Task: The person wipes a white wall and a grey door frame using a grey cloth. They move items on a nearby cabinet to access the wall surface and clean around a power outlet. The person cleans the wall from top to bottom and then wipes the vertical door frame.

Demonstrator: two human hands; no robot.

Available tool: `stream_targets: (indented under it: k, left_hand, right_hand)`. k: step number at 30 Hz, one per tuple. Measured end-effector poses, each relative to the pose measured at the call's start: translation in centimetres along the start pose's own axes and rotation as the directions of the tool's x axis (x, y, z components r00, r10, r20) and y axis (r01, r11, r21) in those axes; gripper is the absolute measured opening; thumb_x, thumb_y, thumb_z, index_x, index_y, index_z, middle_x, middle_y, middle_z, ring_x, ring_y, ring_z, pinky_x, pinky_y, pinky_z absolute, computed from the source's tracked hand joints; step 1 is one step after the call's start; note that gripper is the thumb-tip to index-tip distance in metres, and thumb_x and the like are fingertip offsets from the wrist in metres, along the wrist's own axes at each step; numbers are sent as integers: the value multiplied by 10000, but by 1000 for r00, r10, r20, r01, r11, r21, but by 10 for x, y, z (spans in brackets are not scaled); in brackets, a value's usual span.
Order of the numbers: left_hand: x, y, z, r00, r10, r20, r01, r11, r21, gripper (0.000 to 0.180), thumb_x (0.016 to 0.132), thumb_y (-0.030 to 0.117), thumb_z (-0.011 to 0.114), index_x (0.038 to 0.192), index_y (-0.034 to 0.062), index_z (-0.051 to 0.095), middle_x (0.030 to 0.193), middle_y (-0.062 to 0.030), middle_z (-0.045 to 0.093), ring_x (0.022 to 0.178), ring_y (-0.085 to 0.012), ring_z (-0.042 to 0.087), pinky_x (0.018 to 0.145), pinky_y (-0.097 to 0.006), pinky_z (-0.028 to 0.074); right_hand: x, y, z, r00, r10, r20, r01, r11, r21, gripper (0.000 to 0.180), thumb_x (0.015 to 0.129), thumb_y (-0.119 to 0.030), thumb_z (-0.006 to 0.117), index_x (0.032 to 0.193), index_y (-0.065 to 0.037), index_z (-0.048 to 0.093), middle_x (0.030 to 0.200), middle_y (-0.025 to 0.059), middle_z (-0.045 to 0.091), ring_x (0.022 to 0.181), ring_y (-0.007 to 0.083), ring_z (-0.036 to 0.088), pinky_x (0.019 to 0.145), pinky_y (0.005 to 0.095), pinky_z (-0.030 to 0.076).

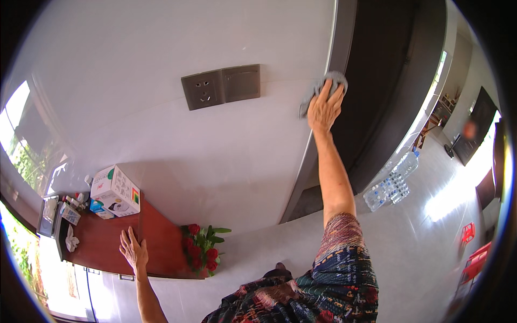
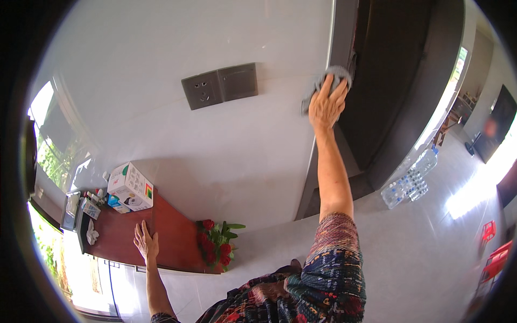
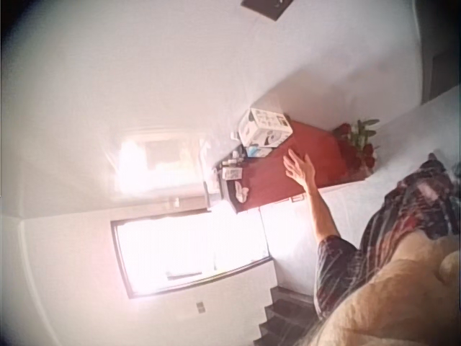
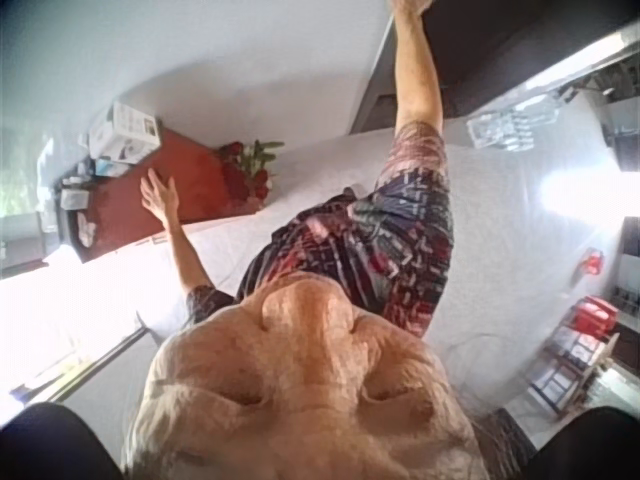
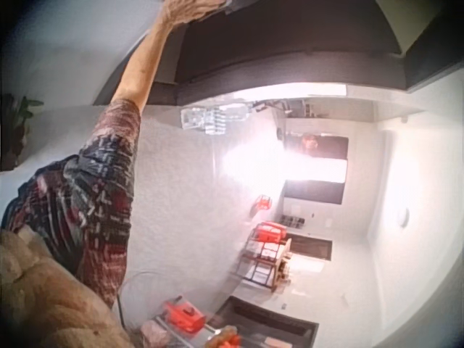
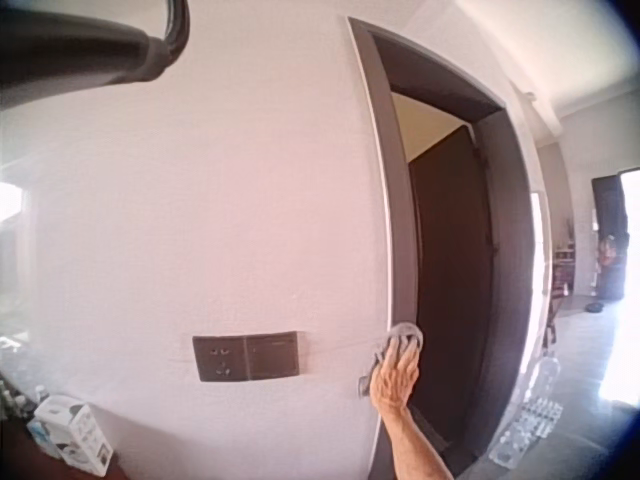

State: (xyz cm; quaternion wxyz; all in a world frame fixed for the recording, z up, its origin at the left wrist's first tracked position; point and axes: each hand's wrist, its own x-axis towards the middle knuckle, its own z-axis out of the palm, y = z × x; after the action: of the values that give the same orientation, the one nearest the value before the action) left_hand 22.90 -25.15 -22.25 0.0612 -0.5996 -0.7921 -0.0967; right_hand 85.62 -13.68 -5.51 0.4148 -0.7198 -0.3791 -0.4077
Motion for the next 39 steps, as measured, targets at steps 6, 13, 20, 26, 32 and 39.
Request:
stream_targets:
  k: [6, 13, 20, 26, 32, 39]
  left_hand:
    - [4, 8, 7, 1000, 25, -1, -25, 999, 26, 714, 811, 250, 628, 1426, 156, 277, 1463, -162, 268, 1357, -325, 237, 1064, -552, 217]
    - [-2, 12, 16, 991, 56, -121, -55, 998, 9, 863, 724, 140, 711, 1436, 123, 224, 1483, -256, 107, 1364, -440, 116, 1071, -552, 186]
    - [-19, 164, 22, 951, 193, -240, -262, 916, -304, 792, 688, 178, 726, 1366, 82, 330, 1443, -291, 163, 1325, -448, 208, 1078, -474, 246]
    - [-76, 247, 99, 939, 343, 4, -285, 787, -548, 684, 692, 316, 737, 1267, 56, 471, 1365, -391, 168, 1247, -532, 238, 1024, -529, 304]
    - [-160, 293, 181, 723, 604, 336, -255, 685, -682, 633, 787, 444, 642, 1273, 72, 481, 1283, -307, 421, 1236, -468, 338, 991, -500, 355]
    - [-213, 317, 150, 598, 607, 523, -64, 687, -724, 594, 845, 449, 578, 1279, 56, 478, 1246, -233, 512, 1155, -375, 488, 980, -428, 382]
  right_hand:
    - [-96, 67, 26, 979, 92, 185, -113, 987, 110, 639, 854, -179, 530, 1401, -9, 246, 1427, 306, 182, 1305, 444, 256, 1034, 498, 311]
    - [-34, 45, 1, 966, -242, 94, 229, 965, 131, 667, 799, -165, 609, 1393, -62, 324, 1440, 257, 214, 1310, 425, 234, 1011, 513, 277]
    - [122, -6, -24, 805, -557, -204, 581, 810, 83, 626, 751, -283, 678, 1332, -268, 447, 1421, 93, 345, 1298, 295, 279, 982, 516, 231]
    - [143, -44, -28, 778, -534, -332, 611, 766, 199, 565, 742, -302, 657, 1282, -346, 500, 1396, 71, 372, 1267, 312, 301, 955, 568, 219]
    - [67, -29, -7, 694, -669, -267, 719, 620, 315, 534, 708, -307, 673, 1222, -379, 545, 1328, 12, 423, 1212, 294, 330, 946, 579, 224]
    - [-47, -12, 31, 531, -816, -231, 828, 440, 348, 513, 727, -310, 668, 1218, -377, 537, 1259, -55, 464, 1132, 186, 397, 930, 518, 258]
